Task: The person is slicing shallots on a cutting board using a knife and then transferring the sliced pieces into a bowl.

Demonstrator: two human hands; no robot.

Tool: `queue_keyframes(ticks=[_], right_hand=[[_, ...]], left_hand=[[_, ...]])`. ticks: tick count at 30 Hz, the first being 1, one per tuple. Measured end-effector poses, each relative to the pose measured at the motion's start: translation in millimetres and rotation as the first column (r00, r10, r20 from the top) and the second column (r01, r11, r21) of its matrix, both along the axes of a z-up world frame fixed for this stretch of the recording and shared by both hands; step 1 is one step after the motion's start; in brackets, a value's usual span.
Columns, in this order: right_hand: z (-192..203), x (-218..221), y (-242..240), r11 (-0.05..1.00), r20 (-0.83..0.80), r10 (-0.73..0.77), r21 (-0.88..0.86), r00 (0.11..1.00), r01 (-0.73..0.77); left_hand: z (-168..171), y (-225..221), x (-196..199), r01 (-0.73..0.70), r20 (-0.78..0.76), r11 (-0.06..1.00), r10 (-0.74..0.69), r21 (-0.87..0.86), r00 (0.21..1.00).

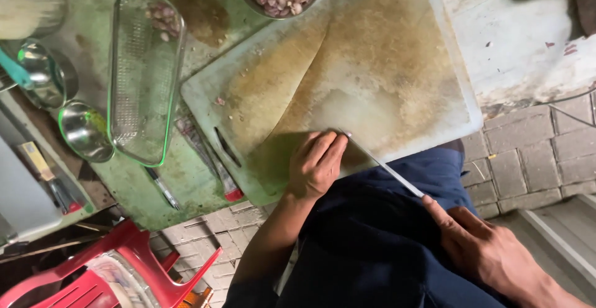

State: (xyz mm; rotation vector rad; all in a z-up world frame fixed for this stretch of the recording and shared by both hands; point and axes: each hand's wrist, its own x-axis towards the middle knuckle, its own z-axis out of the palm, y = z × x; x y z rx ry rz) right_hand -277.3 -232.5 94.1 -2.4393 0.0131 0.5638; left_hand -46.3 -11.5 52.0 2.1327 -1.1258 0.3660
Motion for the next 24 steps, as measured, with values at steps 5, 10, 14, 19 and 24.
queue_keyframes(ticks=[5, 10, 14, 19, 24], right_hand=[[-5, 46, 16, 0.987, 0.056, 0.136, -0.092, 0.989, -0.131], [-9, 68, 25, 0.980, 0.098, 0.171, -0.123, 0.980, -0.158], [-16, 27, 2, 0.994, -0.056, 0.103, -0.038, 0.993, -0.105], [-6, -5, -3, 0.997, -0.011, 0.009, -0.079, 1.000, -0.010], [-4, -7, 1, 0.996, -0.013, -0.012, -0.088, 1.000, 0.011]], left_hand=[[-10, 6, -2, -0.010, -0.028, 1.000, 0.011, 0.011, 1.000], [-8, 7, -3, -0.045, -0.027, 0.999, 0.046, 0.017, 0.999], [-1, 5, 1, -0.054, -0.047, 0.999, 0.054, -0.004, 0.997], [-3, 3, 4, -0.022, -0.057, 0.999, 0.021, -0.023, 0.998], [1, 1, 6, -0.027, -0.039, 0.999, 0.025, -0.032, 0.999]])
